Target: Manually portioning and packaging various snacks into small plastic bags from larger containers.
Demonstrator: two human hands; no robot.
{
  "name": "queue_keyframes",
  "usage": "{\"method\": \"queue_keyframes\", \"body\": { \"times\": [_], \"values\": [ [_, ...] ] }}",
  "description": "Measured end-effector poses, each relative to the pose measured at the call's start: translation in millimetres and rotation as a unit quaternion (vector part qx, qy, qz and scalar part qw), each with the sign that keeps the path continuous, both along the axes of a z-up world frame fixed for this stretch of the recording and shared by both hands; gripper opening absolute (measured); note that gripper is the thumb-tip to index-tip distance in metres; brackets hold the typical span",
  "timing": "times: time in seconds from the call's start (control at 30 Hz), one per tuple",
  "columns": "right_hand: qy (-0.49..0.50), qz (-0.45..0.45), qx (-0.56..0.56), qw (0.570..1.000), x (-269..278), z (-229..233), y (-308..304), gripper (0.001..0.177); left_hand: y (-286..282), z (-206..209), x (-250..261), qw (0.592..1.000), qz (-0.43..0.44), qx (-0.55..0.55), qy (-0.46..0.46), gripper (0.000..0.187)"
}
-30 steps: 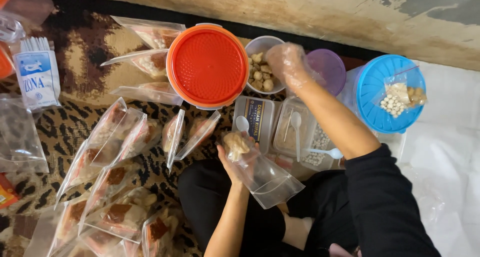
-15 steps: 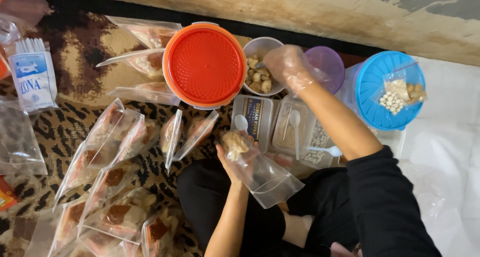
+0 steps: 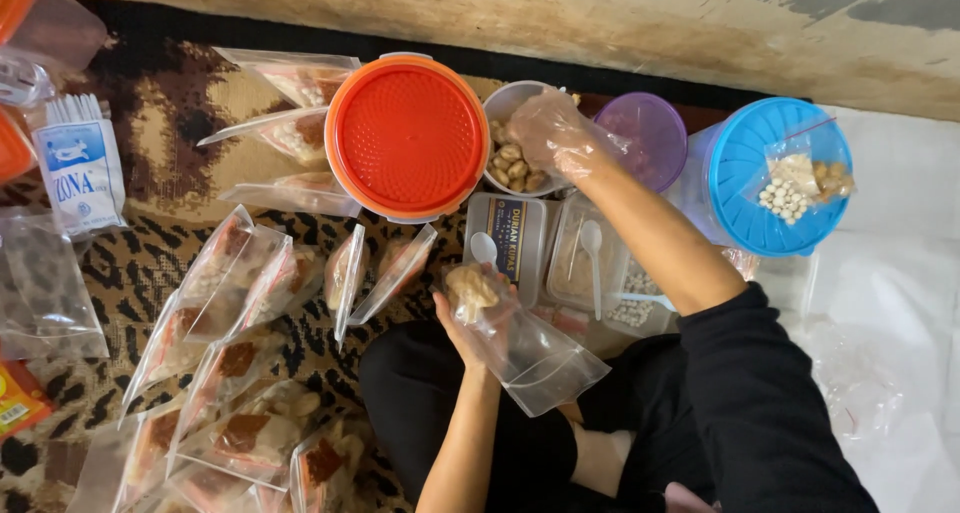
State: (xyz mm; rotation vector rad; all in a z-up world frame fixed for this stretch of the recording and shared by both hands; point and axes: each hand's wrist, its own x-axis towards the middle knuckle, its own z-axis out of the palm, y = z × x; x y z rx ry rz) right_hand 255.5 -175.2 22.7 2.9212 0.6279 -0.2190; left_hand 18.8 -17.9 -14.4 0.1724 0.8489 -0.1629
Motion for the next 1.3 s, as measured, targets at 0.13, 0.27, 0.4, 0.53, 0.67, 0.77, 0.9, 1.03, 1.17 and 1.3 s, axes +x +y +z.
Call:
{"method": "queue_keyframes", "body": {
  "times": [0.13,0.27,0.4,0.53,0.67,0.77,0.9,1.03,1.17,1.3],
  "values": [
    [0.015,0.067,-0.079,0.995,7,2,-8,0.033,1,4,2,1.0,-0.007,0.006,-0.006,0.07],
    [0.04,0.163,-0.194,0.966,14,4,-19,0.036,0,9,3,1.0,-0.003,0.007,-0.002,0.068],
    [0.077,0.031,-0.055,0.995,9,-47,-59,0.022,-1,0,-1,1.0,0.001,0.007,0.004,0.067],
    [0.092,-0.006,0.006,0.996,17,-12,-49,0.019,0,1,-1,1.0,-0.004,0.008,0.001,0.065],
    [0.164,-0.062,0.057,0.983,16,7,-55,0.02,1,-1,3,1.0,-0.003,0.003,0.0,0.066],
    [0.194,-0.108,0.096,0.97,13,20,-58,0.021,4,9,5,1.0,-0.003,-0.005,-0.01,0.067],
    [0.172,-0.12,0.128,0.969,6,27,-76,0.025,7,12,3,0.998,0.009,-0.042,-0.036,0.073],
    [0.102,-0.111,0.141,0.978,-30,65,-80,0.022,12,12,-2,0.991,0.025,-0.111,-0.07,0.073],
    [0.042,-0.088,0.26,0.961,-84,126,-73,0.023,17,12,-6,0.979,0.041,-0.176,-0.097,0.076],
    [-0.078,-0.028,0.182,0.98,-146,152,-81,0.016,21,8,-9,0.97,0.056,-0.222,-0.087,0.08]
  ]
}}
